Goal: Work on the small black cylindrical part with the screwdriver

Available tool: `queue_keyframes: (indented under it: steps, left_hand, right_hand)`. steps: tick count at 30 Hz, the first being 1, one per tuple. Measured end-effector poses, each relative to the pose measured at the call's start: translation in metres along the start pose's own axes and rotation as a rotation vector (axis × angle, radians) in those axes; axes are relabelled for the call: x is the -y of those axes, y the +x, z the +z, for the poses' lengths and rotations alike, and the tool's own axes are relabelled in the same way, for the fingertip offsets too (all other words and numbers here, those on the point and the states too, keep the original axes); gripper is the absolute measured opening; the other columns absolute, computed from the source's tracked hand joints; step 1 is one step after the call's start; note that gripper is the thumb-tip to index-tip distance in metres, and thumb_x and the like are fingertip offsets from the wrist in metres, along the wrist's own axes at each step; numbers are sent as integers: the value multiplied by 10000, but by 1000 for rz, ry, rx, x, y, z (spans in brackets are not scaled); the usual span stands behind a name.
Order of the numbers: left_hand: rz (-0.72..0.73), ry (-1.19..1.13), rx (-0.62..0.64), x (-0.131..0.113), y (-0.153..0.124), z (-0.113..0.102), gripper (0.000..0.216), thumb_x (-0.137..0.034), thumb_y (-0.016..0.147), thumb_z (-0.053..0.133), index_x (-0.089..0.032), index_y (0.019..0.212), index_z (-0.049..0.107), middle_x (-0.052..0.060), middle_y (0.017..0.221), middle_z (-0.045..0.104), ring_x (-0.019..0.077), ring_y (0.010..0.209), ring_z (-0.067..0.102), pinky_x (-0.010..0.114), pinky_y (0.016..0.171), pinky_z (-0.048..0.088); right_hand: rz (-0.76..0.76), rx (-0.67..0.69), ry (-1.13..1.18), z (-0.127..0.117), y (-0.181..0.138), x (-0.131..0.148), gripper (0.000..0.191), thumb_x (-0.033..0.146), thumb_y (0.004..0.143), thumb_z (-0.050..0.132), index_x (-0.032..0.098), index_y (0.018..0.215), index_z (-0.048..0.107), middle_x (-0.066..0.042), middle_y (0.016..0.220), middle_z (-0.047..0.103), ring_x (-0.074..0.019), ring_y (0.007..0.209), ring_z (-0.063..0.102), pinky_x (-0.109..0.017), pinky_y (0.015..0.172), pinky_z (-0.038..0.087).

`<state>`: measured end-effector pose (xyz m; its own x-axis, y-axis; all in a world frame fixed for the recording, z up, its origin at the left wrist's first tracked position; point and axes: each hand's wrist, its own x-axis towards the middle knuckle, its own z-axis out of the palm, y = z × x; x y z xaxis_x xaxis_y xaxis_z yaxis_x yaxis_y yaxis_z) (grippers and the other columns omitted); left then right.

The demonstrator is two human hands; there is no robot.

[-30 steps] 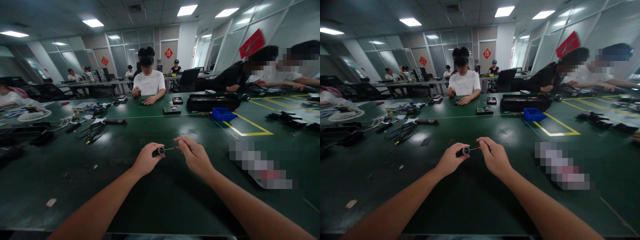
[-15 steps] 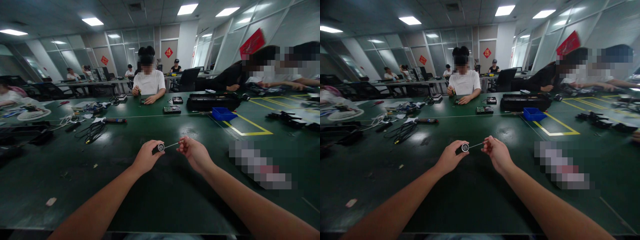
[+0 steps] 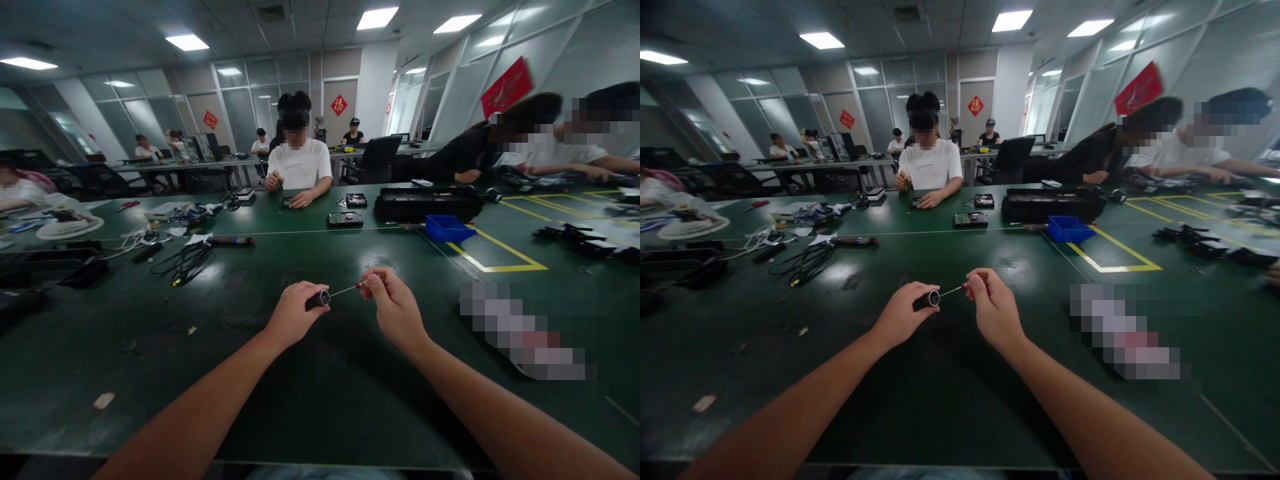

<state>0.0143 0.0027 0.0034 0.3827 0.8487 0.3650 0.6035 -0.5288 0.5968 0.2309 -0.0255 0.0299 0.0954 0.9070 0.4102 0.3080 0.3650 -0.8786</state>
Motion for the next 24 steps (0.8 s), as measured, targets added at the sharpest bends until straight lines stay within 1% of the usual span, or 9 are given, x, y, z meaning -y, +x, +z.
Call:
queue_keyframes:
  steps: [3, 9, 14, 19, 22, 24]
  left_hand:
    - [-5, 17, 3, 2, 0, 0, 399, -269, 838, 762, -271, 1227, 672, 53, 1162, 683, 251, 1108, 601, 440, 1013, 440]
    - [-1, 60, 30, 3, 0, 2, 409, -263, 820, 781, -283, 1217, 685, 44, 1110, 677, 246, 1079, 595, 441, 1001, 431]
    - [-13, 63, 43, 6, 1, 3, 405, -249, 822, 776, -281, 1215, 684, 43, 1106, 673, 248, 1084, 591, 450, 1012, 421]
    - [-58, -8, 19, 6, 1, 1, 381, -276, 819, 775, -261, 1189, 683, 43, 1116, 672, 241, 1069, 605, 412, 971, 457]
    - [-109, -97, -14, 4, 1, 0, 342, -283, 822, 763, -239, 1152, 682, 42, 1105, 672, 227, 1028, 621, 382, 926, 491]
    - [-149, -180, -41, 4, 1, 1, 323, -270, 834, 739, -234, 1149, 674, 47, 1128, 671, 225, 1037, 627, 382, 934, 500]
  right_hand:
    - [-67, 48, -96, -1, -3, 4, 240, 395, 1001, 445, 211, 988, 599, -32, 778, 656, -190, 740, 631, -339, 707, 483]
    - [-127, 114, -250, -1, -3, 4, 213, 352, 1006, 425, 212, 996, 585, -33, 793, 676, -195, 730, 655, -330, 683, 469]
    - [-193, 130, -321, -1, -1, 2, 194, 332, 1008, 415, 211, 993, 566, -46, 825, 686, -208, 770, 668, -334, 706, 469]
    - [-177, 124, -353, -2, 2, 2, 186, 329, 1005, 421, 215, 981, 566, -49, 830, 690, -214, 764, 668, -336, 697, 466]
    - [-166, 123, -357, -3, 2, 4, 188, 329, 1003, 423, 215, 980, 571, -50, 834, 691, -215, 766, 666, -337, 697, 467]
    - [-162, 121, -360, -3, 2, 6, 184, 327, 1000, 428, 219, 972, 575, -49, 829, 692, -213, 755, 663, -335, 687, 465]
